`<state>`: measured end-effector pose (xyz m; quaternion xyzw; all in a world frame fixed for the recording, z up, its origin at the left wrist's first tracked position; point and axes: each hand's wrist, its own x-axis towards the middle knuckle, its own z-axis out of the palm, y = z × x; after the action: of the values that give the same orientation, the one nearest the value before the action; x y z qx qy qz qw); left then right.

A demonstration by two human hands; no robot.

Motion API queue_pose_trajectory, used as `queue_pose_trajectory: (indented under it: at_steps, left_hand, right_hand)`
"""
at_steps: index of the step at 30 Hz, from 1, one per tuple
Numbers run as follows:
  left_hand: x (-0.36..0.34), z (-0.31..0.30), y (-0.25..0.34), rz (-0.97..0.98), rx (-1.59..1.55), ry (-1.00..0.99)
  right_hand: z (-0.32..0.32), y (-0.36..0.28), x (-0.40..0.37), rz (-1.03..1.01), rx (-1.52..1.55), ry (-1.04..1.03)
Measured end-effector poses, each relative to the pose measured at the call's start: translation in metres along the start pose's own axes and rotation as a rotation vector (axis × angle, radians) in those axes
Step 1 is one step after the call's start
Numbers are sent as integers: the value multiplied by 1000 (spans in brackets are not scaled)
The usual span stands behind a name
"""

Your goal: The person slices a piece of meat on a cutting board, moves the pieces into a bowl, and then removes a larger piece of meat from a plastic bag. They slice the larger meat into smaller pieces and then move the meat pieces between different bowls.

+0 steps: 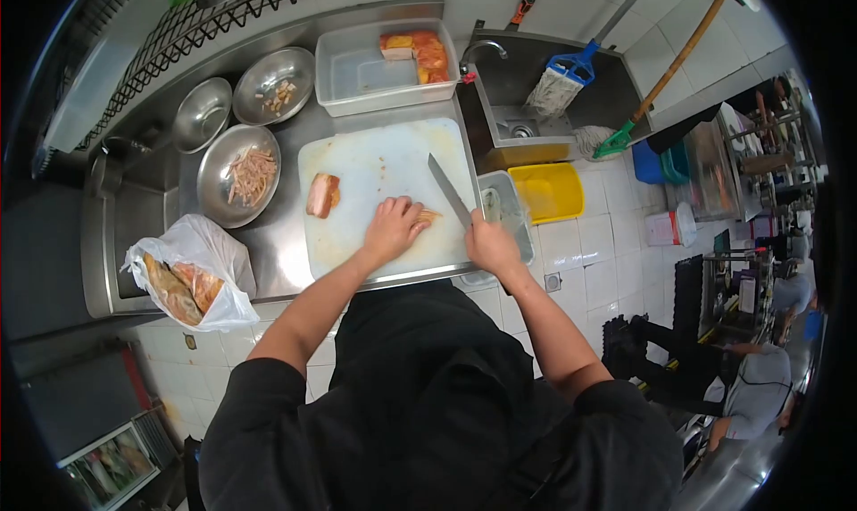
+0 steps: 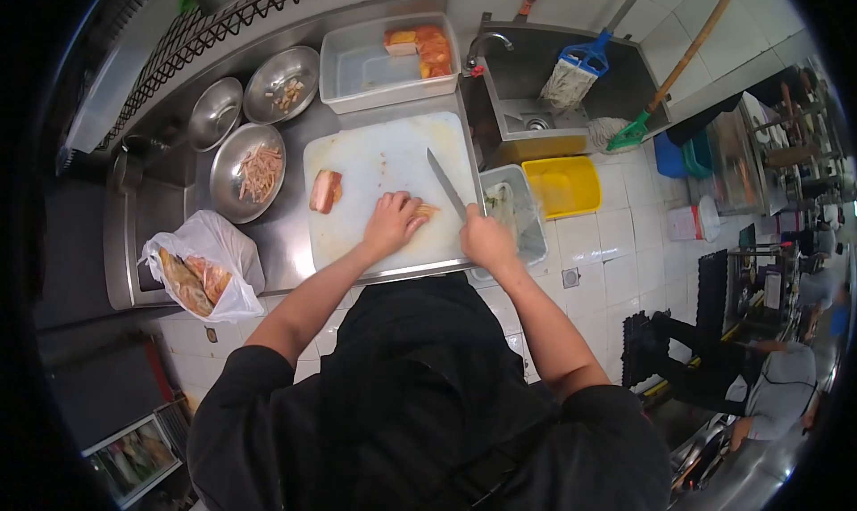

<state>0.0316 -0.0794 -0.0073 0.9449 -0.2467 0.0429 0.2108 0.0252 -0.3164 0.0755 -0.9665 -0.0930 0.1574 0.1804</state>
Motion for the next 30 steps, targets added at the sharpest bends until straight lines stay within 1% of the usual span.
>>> queue_pose_trajectory:
  at_steps: [1,2,4,5,7,8,10,11,13,14,15,16,18,20,22,23,25,26,28,29,30]
  left_hand:
    - [-4,4,8,-132,-31,57]
    - [-6,8,14,-130,-32,51]
    - [-6,2,27,-238,-101,143]
    - [-5,-4,31,-236,-105,135]
    - [-1,-16,36,-167,-44,288]
    - [0,-17,30,-170,-48,285]
    - [8,-24,7,63,-257,123]
    - [14,-25,-2,60,-260,122]
    - [21,-25,-13,178,-310,-148]
    - [20,-24,-13,174,-324,-150]
    - [22,-30,-12,175,-338,-162]
    - [22,-33,-12,178,-348,-175]
    - [21,-36,-13,204,-357,-149]
    - [22,-39,-15,238,-365,-122]
    - [18,-38,-16,199,-405,-123]
    - [19,-37,-17,199,-407,-119]
    - [21,-36,-19,270,-412,-89]
    - [19,-35,-20,267,-418,-98]
    - [22,-38,-21,238,-388,-226]
    - [21,-39,-21,247,-385,-234]
    - [24,-40,-22,239,-376,-229]
  right_hand:
    - [1,-5,-5,6,14,-14]
    - [0,-10,-8,11,18,-17]
    - [-5,-25,-14,25,40,-48]
    - [-9,-30,-16,32,42,-52]
    - [-14,-39,-17,16,55,-88]
    - [-13,-41,-17,19,54,-93]
    - [-12,-46,-15,45,6,-149]
    - [-9,-48,-13,45,4,-154]
    - [3,-50,-8,36,25,-131]
    - [11,-48,0,42,18,-142]
    - [19,-45,17,31,61,-105]
    - [18,-47,29,19,106,-65]
    - [5,-49,41,27,82,-94]
    - [-6,-56,36,41,59,-116]
    - [-5,-62,11,109,46,-172]
    - [4,-61,11,109,42,-172]
    - [29,-61,15,104,115,-75]
    - [32,-58,19,111,120,-83]
    - [19,-59,36,95,142,-78]
    - [9,-60,31,77,109,-110]
    - [4,-63,28,73,107,-95]
